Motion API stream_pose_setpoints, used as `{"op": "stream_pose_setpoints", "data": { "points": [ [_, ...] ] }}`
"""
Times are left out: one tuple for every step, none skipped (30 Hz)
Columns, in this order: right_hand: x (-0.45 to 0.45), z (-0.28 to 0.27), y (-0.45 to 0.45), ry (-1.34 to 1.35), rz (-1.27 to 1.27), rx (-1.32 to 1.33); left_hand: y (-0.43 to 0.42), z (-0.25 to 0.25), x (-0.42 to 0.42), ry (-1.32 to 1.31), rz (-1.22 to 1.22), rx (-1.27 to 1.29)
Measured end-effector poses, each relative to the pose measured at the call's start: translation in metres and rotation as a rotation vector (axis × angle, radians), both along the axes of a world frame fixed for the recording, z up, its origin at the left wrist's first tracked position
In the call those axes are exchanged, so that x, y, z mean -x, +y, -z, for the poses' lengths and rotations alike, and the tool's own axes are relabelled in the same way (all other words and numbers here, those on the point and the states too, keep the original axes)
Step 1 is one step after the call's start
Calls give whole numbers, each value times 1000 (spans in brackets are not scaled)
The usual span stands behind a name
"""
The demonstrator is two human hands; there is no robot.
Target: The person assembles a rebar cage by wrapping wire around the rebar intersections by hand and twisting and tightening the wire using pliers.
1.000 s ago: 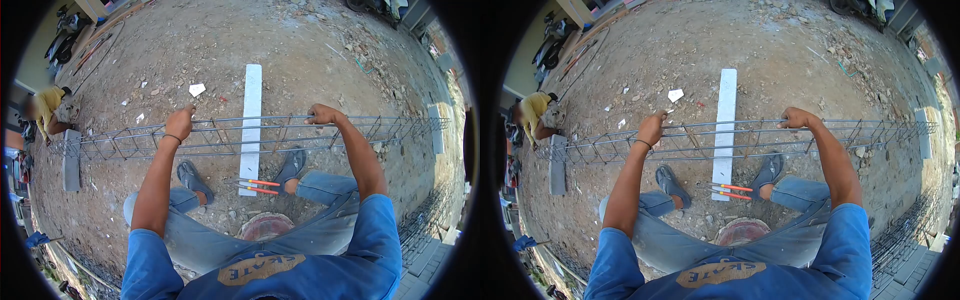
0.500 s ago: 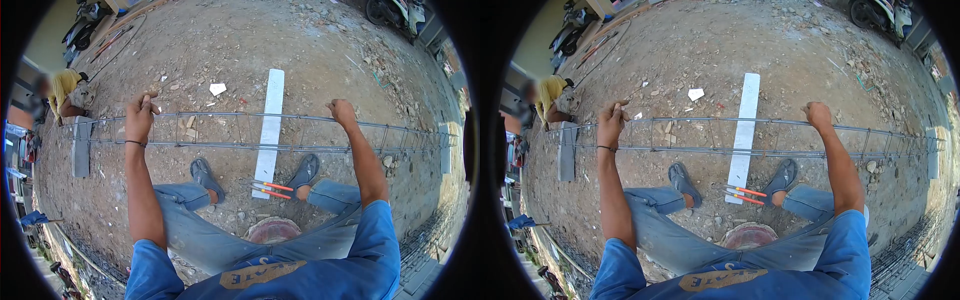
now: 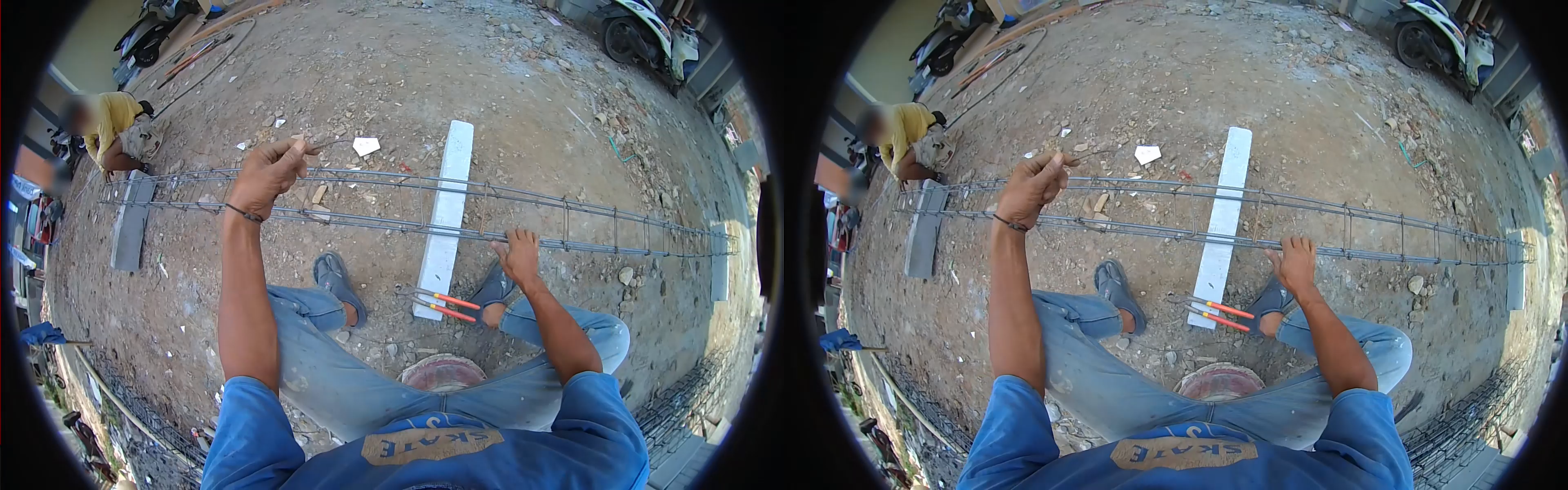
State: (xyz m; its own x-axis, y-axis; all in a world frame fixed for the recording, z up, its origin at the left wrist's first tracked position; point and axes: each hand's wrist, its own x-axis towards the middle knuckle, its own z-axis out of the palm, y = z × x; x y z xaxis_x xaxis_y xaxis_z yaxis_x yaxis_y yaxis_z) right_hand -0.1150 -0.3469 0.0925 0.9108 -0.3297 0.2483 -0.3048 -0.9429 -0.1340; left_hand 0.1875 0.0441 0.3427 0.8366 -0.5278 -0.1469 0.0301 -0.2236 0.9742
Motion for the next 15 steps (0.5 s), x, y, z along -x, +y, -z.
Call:
{"op": "stream_pose_setpoints", "data": {
  "points": [
    [-4, -5, -3, 95, 37, -106, 0, 2, 2, -3, -1, 9],
    [-7, -11, -4, 189, 73, -213, -1, 3, 5, 3, -1, 0],
    [-5, -14, -3, 185, 72, -210, -1, 4, 8, 10, 2, -14],
    [-2, -16, -1, 170, 80, -216, 1, 6, 15, 8, 3, -14],
    [-2, -17, 1, 153, 85, -221, 2, 9, 23, 47, -40, 16],
    [-4, -20, 2, 144, 81, -221, 3, 11, 27, 83, -83, 47],
    [2, -21, 6, 179, 92, -243, 4, 16, 35, 85, -89, 43],
    [9, -20, 10, 222, 103, -269, 6, 24, 44, 141, -109, 106],
    [11, -17, 9, 228, 100, -273, 5, 32, 53, 192, -127, 172],
    [13, -15, 8, 222, 88, -286, 4, 40, 63, 253, -135, 200],
    [13, -14, 6, 208, 78, -298, -2, 48, 76, 248, -133, 198],
    [15, -14, 11, 200, 82, -301, -9, 56, 91, 394, -180, 338],
    [18, -17, 19, -17, 57, -281, -15, 64, 105, 541, -228, 481],
    [17, -23, 27, -236, 26, -256, -17, 76, 115, 604, -149, 470],
    [13, -43, 43, -242, 13, -254, -18, 87, 124, 667, -78, 459]
  ]
}}
